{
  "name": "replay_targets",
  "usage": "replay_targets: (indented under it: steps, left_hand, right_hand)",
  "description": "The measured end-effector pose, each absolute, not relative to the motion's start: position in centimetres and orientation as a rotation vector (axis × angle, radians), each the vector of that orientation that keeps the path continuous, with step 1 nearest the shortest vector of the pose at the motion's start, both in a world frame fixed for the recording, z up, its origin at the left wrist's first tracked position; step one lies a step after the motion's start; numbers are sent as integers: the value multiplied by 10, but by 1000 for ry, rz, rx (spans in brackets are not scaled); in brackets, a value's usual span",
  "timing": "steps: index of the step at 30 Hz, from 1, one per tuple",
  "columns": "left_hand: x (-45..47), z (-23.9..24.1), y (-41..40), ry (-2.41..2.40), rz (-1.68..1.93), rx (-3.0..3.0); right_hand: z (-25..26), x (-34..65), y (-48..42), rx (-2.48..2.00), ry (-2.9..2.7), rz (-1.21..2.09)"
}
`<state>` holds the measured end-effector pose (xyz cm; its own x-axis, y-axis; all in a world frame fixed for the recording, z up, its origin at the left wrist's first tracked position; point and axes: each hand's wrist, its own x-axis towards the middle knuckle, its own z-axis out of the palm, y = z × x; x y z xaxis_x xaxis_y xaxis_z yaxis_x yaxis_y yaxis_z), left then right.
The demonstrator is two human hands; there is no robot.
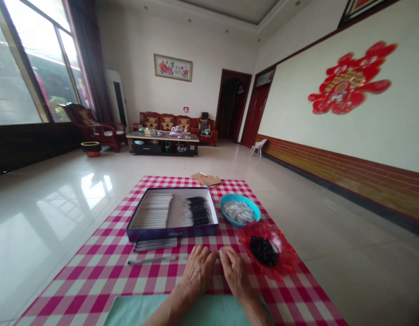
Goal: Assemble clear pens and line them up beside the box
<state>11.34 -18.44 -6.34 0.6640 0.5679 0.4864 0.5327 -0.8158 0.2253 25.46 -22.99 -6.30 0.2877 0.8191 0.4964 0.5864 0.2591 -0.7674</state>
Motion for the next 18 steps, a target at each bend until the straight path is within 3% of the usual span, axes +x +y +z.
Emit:
replay_targets:
  steps: [18]
  left_hand:
    - [113,-59,-185,926,865,2816]
  right_hand:
    - [-60,254,-231,-1433,-1423,243]
